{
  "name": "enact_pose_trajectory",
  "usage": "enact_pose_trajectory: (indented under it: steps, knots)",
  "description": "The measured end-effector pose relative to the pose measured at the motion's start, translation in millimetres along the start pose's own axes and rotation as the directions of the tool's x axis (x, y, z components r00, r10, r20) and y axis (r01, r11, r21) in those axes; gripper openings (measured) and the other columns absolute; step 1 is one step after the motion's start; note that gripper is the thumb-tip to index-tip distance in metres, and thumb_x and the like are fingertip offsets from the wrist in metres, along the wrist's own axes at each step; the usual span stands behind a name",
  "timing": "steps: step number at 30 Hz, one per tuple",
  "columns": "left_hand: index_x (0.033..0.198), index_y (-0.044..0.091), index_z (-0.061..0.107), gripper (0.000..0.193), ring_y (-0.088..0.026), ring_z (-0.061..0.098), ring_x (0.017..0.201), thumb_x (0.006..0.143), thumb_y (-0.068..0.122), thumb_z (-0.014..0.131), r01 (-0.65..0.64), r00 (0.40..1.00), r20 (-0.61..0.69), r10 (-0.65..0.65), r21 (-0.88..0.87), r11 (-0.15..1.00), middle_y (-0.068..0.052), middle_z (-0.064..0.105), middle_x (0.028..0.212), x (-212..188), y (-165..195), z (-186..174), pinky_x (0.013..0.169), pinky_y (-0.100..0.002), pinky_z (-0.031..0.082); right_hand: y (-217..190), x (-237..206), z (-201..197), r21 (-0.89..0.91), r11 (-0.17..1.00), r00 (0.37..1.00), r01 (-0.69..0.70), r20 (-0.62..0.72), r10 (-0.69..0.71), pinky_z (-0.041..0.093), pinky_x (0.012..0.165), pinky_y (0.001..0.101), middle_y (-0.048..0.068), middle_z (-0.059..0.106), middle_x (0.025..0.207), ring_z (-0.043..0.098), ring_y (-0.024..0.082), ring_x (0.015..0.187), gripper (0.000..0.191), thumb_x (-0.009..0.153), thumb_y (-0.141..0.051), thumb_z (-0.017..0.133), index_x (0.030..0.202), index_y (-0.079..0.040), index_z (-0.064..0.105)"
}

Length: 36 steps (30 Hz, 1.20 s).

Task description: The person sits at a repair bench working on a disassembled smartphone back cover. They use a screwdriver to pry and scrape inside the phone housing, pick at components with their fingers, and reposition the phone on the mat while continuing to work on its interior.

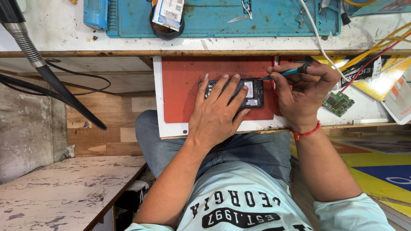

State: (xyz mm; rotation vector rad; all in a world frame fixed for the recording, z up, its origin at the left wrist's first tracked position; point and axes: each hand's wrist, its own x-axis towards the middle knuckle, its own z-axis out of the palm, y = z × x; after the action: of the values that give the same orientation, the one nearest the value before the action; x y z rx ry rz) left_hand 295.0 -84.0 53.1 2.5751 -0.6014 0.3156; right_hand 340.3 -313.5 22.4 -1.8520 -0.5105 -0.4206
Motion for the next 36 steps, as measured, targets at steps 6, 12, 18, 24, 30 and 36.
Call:
enact_pose_trajectory:
  steps: [6,12,18,24,30,36]
  knots:
    - [0.134,0.013,0.066,0.049,-0.029,0.05,0.139,0.093,0.039,0.07,-0.003,1.0,-0.005,0.003,-0.01,1.0,-0.01,0.056,0.148,-0.4,0.5,-0.3,0.122,-0.059,0.027,0.9,0.9,0.8,-0.013,1.0,1.0,0.023,0.021,-0.023,0.064,0.085,0.0284,0.022,0.068,0.112,0.076,0.025,0.1,0.058,0.109,0.016,0.067,0.127,-0.014,0.021]
    - [0.134,0.012,0.067,0.05,-0.03,0.05,0.139,0.092,0.04,0.071,-0.004,1.0,-0.004,0.004,-0.011,1.0,-0.01,0.056,0.147,-0.7,1.9,1.2,0.121,-0.06,0.028,-9.3,14.6,3.2,-0.014,0.994,0.989,0.109,0.103,-0.107,0.064,0.088,0.0343,0.024,0.063,0.111,0.073,0.031,0.105,0.054,0.101,0.015,0.069,0.126,-0.01,0.028]
    - [0.131,0.012,0.068,0.049,-0.03,0.049,0.138,0.091,0.038,0.071,-0.006,0.999,-0.036,0.006,-0.016,1.0,-0.01,0.057,0.146,-0.3,2.4,1.2,0.12,-0.061,0.029,-45.9,58.9,-5.3,-0.232,0.971,0.965,0.055,0.262,0.008,0.063,0.082,0.0318,0.014,0.072,0.099,0.077,0.023,0.094,0.041,0.101,0.0,0.078,0.12,-0.001,0.042]
    - [0.131,0.011,0.068,0.048,-0.031,0.048,0.139,0.091,0.038,0.071,-0.015,0.999,-0.051,0.015,-0.016,1.0,-0.011,0.056,0.147,-1.5,3.6,4.0,0.12,-0.062,0.028,-78.2,98.5,-18.4,-0.721,0.597,0.854,0.351,0.508,0.111,0.052,0.058,0.0463,0.01,0.069,0.072,0.069,0.036,0.069,0.037,0.089,-0.038,0.085,0.083,-0.006,0.068]
    - [0.13,0.011,0.068,0.048,-0.031,0.048,0.138,0.091,0.038,0.07,-0.015,0.999,-0.045,0.014,-0.03,0.999,-0.012,0.056,0.146,-0.5,5.1,5.8,0.119,-0.062,0.027,-74.9,112.0,-17.2,-0.526,0.732,0.734,0.433,0.677,0.052,0.056,0.068,0.047,0.013,0.071,0.085,0.069,0.037,0.076,0.017,0.09,-0.025,0.072,0.096,-0.009,0.072]
    - [0.13,0.011,0.067,0.048,-0.031,0.049,0.138,0.09,0.037,0.07,-0.023,0.999,-0.047,0.021,-0.037,0.999,-0.012,0.056,0.147,3.2,6.7,5.2,0.12,-0.062,0.028,-67.1,117.0,-20.9,-0.552,0.761,0.673,0.341,0.708,0.213,0.056,0.067,0.0488,0.017,0.072,0.081,0.069,0.041,0.073,0.031,0.085,-0.027,0.076,0.107,-0.006,0.071]
